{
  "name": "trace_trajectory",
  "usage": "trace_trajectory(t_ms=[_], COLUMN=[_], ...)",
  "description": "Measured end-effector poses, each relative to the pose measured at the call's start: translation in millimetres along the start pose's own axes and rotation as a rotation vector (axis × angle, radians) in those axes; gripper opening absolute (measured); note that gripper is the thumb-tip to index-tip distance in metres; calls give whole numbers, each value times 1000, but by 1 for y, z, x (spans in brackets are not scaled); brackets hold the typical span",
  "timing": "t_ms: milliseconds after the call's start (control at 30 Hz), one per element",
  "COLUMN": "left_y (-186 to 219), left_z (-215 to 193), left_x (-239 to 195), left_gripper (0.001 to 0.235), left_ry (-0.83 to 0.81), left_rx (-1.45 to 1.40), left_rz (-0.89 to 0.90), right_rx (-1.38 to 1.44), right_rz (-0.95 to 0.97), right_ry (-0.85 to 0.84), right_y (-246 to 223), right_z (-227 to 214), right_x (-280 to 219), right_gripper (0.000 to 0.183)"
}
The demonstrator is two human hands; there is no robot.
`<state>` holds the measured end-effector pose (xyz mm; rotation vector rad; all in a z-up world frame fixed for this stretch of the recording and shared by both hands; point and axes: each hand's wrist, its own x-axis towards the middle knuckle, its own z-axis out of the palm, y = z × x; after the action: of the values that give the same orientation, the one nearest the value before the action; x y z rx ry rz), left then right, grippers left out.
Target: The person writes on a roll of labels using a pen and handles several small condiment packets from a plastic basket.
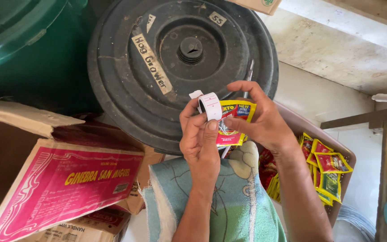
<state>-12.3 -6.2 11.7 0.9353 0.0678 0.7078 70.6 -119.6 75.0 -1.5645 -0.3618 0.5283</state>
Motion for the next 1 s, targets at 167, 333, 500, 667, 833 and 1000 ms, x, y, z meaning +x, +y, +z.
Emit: trace_trajectory(t_ms=[167, 333, 500, 667, 833, 1000], left_y=[2, 1, 3, 2, 9, 16], left_z=[1, 3, 5, 7, 13, 19], left_x=[-2, -1, -3, -8, -10, -18], left_gripper=[17, 18, 18, 17, 16, 17], left_ry=[-10, -12, -29, -50, -57, -99], left_rx=[12, -4, 24, 54, 28, 126], left_rz=[-7, -16, -6, -15, -10, -2], right_rx=[-76, -145, -94, -166, -234, -32], right_rz=[-90, -170, -92, -160, -228, -128], right_ry=[20, 4, 15, 67, 92, -8], right_y=[5, 6, 3, 14, 8, 3], right_z=[1, -2, -3, -5, -11, -18], right_x=[-1, -3, -7, -11, -27, -42], right_gripper=[73, 78, 72, 64, 60, 64])
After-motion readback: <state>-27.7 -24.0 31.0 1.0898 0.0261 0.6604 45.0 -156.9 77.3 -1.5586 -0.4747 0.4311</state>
